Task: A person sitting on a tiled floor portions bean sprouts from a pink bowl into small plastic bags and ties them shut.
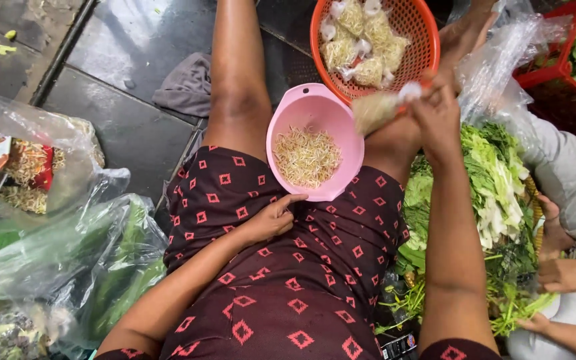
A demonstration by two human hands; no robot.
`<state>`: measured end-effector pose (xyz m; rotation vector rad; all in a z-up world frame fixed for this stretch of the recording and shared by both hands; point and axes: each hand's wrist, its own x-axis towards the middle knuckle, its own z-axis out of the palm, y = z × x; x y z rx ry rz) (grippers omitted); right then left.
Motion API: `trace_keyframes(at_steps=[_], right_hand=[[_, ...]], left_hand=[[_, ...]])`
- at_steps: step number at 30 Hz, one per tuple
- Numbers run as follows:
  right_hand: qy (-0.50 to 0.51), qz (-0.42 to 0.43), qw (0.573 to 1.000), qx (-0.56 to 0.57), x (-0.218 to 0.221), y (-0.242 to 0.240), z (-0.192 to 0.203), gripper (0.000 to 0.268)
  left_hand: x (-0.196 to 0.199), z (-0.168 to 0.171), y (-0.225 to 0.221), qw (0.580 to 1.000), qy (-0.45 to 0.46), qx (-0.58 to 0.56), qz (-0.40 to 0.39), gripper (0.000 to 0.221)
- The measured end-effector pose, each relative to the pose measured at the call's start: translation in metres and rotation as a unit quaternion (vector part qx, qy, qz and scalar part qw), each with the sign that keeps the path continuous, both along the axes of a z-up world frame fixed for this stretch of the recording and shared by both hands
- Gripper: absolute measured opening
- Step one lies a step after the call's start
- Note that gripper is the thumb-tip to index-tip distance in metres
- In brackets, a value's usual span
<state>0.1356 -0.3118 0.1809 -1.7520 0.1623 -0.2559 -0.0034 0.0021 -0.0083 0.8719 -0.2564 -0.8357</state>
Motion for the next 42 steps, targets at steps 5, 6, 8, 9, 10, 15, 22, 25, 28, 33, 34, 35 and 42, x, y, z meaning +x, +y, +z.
trace_keyframes(at_steps=[5, 6, 8, 9, 10, 15, 22, 25, 28, 33, 34, 35, 42], right_hand=[[0.13, 0.173, 0.975, -0.043, -0.107, 0.049, 0.043, 0.027], [0.146, 0.261, 0.954, -0.025, -0.125, 0.059, 0.044, 0.034], [0.126, 0.342, 0.931, -0.028, -0.146, 0.063, 0.016, 0.039], [0.112, 0.423, 0.899, -0.028, -0.154, 0.065, 0.002, 0.043], [0.108, 0.42, 0.901, -0.028, -0.163, 0.071, -0.012, 0.043], [0.163, 0.371, 0.914, 0.023, -0.185, 0.088, -0.064, 0.039], [0.162, 0.208, 0.96, 0.097, -0.187, 0.092, -0.124, 0.04], [0.141, 0.186, 0.972, 0.008, -0.179, 0.096, -0.128, 0.034], [0.104, 0.166, 0.978, -0.071, -0.18, 0.103, -0.116, 0.025], [0.017, 0.143, 0.966, -0.216, -0.175, 0.116, -0.117, 0.022], [0.012, 0.145, 0.965, -0.217, -0.174, 0.117, -0.115, 0.022], [0.006, 0.139, 0.965, -0.223, -0.173, 0.119, -0.114, 0.021], [0.209, 0.171, 0.939, -0.211, -0.18, 0.128, -0.046, 0.053]], left_hand=[[-0.001, 0.031, 0.004, 0.999, -0.019, 0.037, 0.006, 0.062], [-0.001, 0.04, 0.006, 0.998, -0.033, 0.055, 0.012, 0.059], [-0.002, 0.022, 0.006, 0.997, -0.036, 0.061, 0.002, 0.062], [0.0, 0.013, 0.006, 0.997, -0.032, 0.069, -0.005, 0.066], [0.0, 0.013, 0.006, 0.997, -0.036, 0.07, -0.008, 0.066], [0.003, 0.001, 0.002, 0.995, -0.047, 0.092, -0.016, 0.065], [-0.001, -0.002, -0.001, 0.993, -0.056, 0.104, -0.018, 0.055], [0.0, -0.003, -0.003, 0.994, -0.052, 0.098, 0.014, 0.056], [-0.001, -0.005, -0.008, 0.989, -0.066, 0.13, 0.009, 0.042], [0.001, -0.029, -0.014, 0.987, -0.062, 0.146, 0.022, 0.039], [0.0, -0.025, -0.013, 0.987, -0.066, 0.145, 0.025, 0.039], [-0.001, -0.02, -0.013, 0.989, -0.059, 0.137, 0.027, 0.041], [0.006, -0.012, -0.001, 0.99, -0.068, 0.079, -0.093, 0.024]])
